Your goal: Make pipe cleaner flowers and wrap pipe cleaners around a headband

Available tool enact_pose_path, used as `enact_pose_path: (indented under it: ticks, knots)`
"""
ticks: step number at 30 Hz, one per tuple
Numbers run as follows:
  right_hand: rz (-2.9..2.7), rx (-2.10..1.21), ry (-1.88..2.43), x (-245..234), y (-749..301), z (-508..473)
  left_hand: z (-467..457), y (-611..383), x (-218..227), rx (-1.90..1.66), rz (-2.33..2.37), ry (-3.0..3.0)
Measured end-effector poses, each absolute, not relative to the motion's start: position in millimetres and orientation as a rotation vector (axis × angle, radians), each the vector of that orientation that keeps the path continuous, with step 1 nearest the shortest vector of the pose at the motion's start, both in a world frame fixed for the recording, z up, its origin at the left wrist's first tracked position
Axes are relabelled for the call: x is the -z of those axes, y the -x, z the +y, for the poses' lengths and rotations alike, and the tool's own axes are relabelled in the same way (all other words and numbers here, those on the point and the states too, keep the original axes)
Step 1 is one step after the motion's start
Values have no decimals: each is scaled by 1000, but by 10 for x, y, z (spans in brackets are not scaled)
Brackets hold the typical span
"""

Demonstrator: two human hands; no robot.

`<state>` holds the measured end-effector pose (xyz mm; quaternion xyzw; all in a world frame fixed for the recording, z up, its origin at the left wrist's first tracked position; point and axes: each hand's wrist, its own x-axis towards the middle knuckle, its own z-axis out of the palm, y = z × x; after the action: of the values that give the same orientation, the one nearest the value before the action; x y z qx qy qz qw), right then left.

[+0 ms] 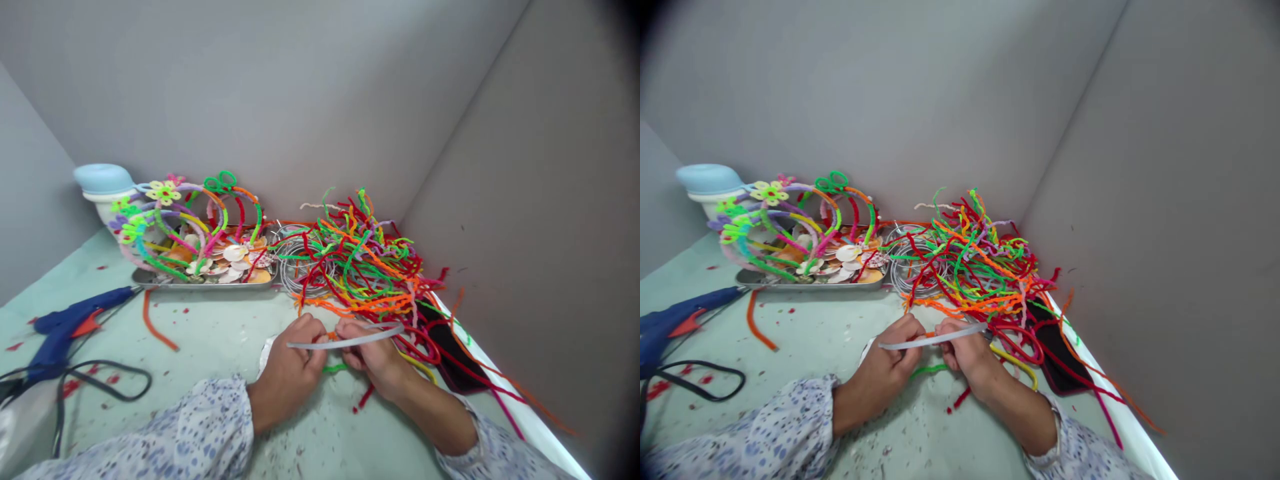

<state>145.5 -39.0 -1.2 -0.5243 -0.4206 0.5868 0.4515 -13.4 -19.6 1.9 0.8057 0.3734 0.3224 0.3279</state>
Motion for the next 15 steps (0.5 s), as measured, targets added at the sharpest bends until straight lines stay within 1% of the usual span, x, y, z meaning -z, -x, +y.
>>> enact_pose_path:
  ticks: [7, 15]
  knots:
    - [-1121, -1418, 1380, -42, -1433, -395, -205, 136, -43, -856, 975, -2080]
    - [-940, -1524, 1313, -64, -1391, -408, -185, 128, -5, -833, 997, -2118]
